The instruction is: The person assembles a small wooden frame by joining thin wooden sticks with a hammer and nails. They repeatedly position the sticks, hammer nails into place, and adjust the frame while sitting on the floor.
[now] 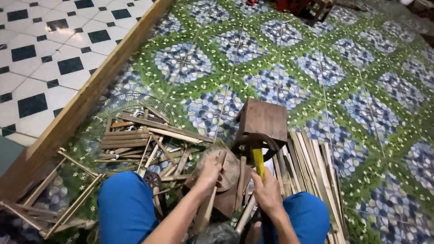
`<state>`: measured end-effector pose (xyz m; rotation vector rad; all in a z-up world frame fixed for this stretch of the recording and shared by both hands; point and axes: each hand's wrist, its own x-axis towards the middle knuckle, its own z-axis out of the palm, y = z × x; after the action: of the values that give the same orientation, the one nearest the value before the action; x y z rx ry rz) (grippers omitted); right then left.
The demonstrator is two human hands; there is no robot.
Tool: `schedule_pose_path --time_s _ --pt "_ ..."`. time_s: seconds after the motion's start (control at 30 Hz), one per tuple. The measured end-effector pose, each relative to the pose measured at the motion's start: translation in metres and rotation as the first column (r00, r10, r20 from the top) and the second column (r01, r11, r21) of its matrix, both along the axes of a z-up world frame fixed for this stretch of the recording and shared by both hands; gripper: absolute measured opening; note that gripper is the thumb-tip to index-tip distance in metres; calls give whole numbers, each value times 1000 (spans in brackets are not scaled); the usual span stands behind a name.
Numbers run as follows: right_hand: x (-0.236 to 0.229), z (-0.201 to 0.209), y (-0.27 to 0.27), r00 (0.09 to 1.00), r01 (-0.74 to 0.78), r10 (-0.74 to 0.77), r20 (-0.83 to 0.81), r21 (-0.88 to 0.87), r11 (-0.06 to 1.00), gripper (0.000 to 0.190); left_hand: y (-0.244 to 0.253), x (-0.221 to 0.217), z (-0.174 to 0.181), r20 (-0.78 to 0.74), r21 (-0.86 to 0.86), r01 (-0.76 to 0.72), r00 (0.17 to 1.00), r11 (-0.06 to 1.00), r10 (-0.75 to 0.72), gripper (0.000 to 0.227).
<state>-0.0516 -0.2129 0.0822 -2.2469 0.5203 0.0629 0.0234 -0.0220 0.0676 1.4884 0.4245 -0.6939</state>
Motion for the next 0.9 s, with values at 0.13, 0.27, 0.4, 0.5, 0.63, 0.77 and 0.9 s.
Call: schedule_pose_path --time_s 0.13,0.27,0.4,0.5,0.63,0.77,0.9 --pt "-8 -43 7 970 218 -244 -9 482 849 25 19 10 -12 137 -78 -14 990 997 25 67" --pt "-18 -93 2 930 368 -327 -169 405 837 23 33 15 -8 325 110 76 939 991 -109 56" --pt "-11 -97 11 927 372 -330 -181 317 872 34 59 17 15 363 98 -103 930 990 61 46" --pt "6 -168 -5 974 205 -203 -104 12 979 35 91 25 -1 354 -177 -286 874 942 332 39" --pt "25 -182 23 975 179 -188 -120 -83 980 34 125 21 32 250 -424 -338 848 840 467 49" --pt "26 -177 60 970 17 5 243 -90 996 34 140 19 41 257 -559 -301 823 773 506 48" --pt "30 -76 94 876 460 -407 -258 196 866 39 144 17 32 212 -656 -266 833 706 511 50"
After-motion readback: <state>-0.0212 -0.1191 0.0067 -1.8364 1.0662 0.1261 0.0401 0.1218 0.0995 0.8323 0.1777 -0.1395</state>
